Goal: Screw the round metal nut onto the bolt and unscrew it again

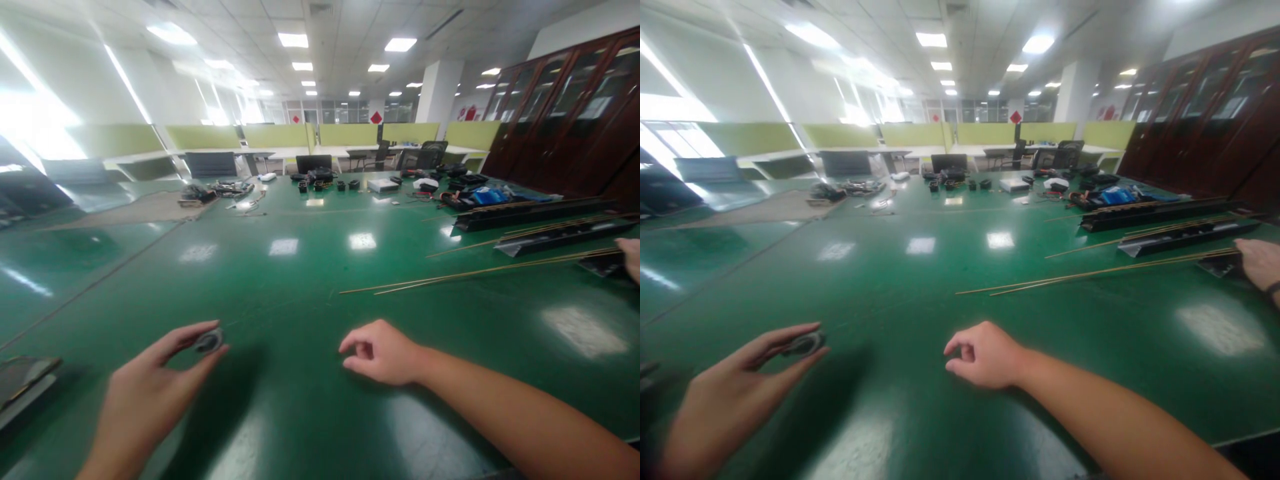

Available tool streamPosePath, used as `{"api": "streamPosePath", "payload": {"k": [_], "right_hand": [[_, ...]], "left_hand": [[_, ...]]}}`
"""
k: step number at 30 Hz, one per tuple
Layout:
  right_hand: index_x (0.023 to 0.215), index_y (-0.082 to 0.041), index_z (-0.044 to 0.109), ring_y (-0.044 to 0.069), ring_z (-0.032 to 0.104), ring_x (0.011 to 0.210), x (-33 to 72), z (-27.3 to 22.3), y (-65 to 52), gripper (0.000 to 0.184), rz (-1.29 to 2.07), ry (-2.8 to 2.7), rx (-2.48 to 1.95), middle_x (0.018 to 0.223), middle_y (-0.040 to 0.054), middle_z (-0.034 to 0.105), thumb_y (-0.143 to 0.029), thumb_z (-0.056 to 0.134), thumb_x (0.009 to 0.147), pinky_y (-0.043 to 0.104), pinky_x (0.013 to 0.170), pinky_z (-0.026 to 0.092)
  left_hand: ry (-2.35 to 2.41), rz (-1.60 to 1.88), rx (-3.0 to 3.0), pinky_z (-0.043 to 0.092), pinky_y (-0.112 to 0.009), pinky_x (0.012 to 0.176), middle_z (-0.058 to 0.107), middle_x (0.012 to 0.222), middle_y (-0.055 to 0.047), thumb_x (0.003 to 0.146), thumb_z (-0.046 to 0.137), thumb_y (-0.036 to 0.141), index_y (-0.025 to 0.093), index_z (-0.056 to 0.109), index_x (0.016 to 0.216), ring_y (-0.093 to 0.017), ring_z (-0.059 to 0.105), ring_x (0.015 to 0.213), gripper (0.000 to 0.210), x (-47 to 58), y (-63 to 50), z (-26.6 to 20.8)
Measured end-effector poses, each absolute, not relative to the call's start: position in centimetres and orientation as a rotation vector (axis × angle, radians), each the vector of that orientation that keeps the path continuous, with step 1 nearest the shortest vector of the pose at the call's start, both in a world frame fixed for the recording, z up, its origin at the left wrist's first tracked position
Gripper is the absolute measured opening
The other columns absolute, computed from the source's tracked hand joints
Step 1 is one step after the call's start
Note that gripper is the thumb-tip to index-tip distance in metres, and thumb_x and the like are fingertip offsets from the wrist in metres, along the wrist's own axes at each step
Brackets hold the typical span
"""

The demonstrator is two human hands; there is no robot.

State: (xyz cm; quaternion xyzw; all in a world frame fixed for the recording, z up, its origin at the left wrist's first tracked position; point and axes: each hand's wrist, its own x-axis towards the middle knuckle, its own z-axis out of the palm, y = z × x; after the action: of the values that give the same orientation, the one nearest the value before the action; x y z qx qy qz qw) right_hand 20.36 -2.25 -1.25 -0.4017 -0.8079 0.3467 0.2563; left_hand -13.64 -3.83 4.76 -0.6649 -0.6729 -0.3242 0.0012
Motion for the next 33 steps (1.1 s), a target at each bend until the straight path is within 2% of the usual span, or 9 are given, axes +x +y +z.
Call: {"api": "streamPosePath", "payload": {"k": [4, 7, 9, 12, 19, 29, 31, 33], "right_hand": [[0.098, -0.016, 0.074, 0.009, 0.052, 0.052, 20.5, -1.3, -2.1, 0.022, 0.938, -2.143, -1.081, 0.062, -0.0021, 0.063, -0.030, 0.067, 0.082, 0.020, 0.056, 0.039], [0.082, -0.014, 0.072, 0.008, 0.048, 0.048, 20.8, -1.1, -1.9, 0.019, 0.888, -2.091, -1.123, 0.056, -0.0029, 0.058, -0.033, 0.070, 0.080, 0.019, 0.052, 0.036], [0.066, -0.013, 0.066, 0.007, 0.045, 0.046, 21.0, -0.9, -1.8, 0.028, 0.854, -2.051, -1.161, 0.052, -0.0030, 0.055, -0.038, 0.073, 0.077, 0.019, 0.048, 0.031], [0.056, -0.014, 0.058, 0.006, 0.043, 0.046, 21.1, -1.0, -1.6, 0.040, 0.856, -2.017, -1.170, 0.050, -0.0031, 0.052, -0.045, 0.075, 0.075, 0.019, 0.047, 0.028], [0.061, -0.014, 0.061, 0.006, 0.042, 0.045, 20.7, -1.4, -1.6, 0.035, 0.994, -2.008, -1.137, 0.051, -0.0041, 0.052, -0.043, 0.077, 0.073, 0.020, 0.045, 0.029], [0.062, -0.015, 0.057, 0.008, 0.045, 0.050, 20.9, -1.6, -1.6, 0.033, 1.020, -2.080, -1.117, 0.055, -0.0036, 0.054, -0.039, 0.075, 0.076, 0.020, 0.048, 0.031], [0.061, -0.015, 0.054, 0.007, 0.043, 0.050, 20.9, -1.6, -1.6, 0.035, 1.007, -2.075, -1.112, 0.055, -0.0039, 0.053, -0.039, 0.075, 0.076, 0.021, 0.049, 0.030], [0.060, -0.016, 0.051, 0.007, 0.042, 0.050, 20.8, -1.6, -1.6, 0.036, 1.009, -2.062, -1.115, 0.055, -0.0046, 0.051, -0.038, 0.076, 0.075, 0.021, 0.049, 0.029]], "left_hand": [[-1.647, -1.187, -2.542, 0.053, -0.036, 0.092, 0.072, 0.107, -0.004, 0.078, 0.067, 0.030, 0.022, 0.068, 0.104, -0.022, 0.067, 0.097, 0.027, -6.5, 0.2, 3.9], [-1.486, -1.143, -2.755, 0.052, -0.036, 0.091, 0.071, 0.103, -0.005, 0.076, 0.062, 0.012, 0.021, 0.067, 0.100, -0.022, 0.066, 0.098, 0.027, -1.2, 1.8, 2.8], [-1.464, -1.184, -2.827, 0.052, -0.036, 0.091, 0.070, 0.103, -0.005, 0.074, 0.060, 0.006, 0.021, 0.066, 0.097, -0.021, 0.066, 0.099, 0.028, 0.8, 2.1, 1.7], [-1.533, -1.332, -2.958, 0.052, -0.034, 0.089, 0.070, 0.105, -0.005, 0.076, 0.065, 0.010, 0.020, 0.064, 0.093, -0.021, 0.066, 0.099, 0.020, 1.2, 1.8, 0.2], [-1.705, -1.623, -3.381, 0.055, -0.033, 0.087, 0.071, 0.110, -0.010, 0.075, 0.077, 0.025, 0.016, 0.061, 0.093, -0.022, 0.069, 0.100, 0.025, 0.9, 1.1, -0.3], [-1.566, -1.542, -3.458, 0.055, -0.032, 0.091, 0.073, 0.107, -0.009, 0.077, 0.072, 0.019, 0.017, 0.068, 0.092, -0.021, 0.069, 0.100, 0.016, 1.1, 1.0, -0.1], [-1.603, -1.515, -3.424, 0.056, -0.031, 0.090, 0.073, 0.106, -0.007, 0.076, 0.074, 0.019, 0.018, 0.068, 0.097, -0.020, 0.070, 0.098, 0.022, 1.0, 1.0, -0.2], [-1.654, -1.499, -3.391, 0.055, -0.031, 0.091, 0.073, 0.105, -0.005, 0.073, 0.077, 0.019, 0.021, 0.065, 0.109, -0.020, 0.070, 0.097, 0.038, 1.0, 1.0, -0.2]]}}
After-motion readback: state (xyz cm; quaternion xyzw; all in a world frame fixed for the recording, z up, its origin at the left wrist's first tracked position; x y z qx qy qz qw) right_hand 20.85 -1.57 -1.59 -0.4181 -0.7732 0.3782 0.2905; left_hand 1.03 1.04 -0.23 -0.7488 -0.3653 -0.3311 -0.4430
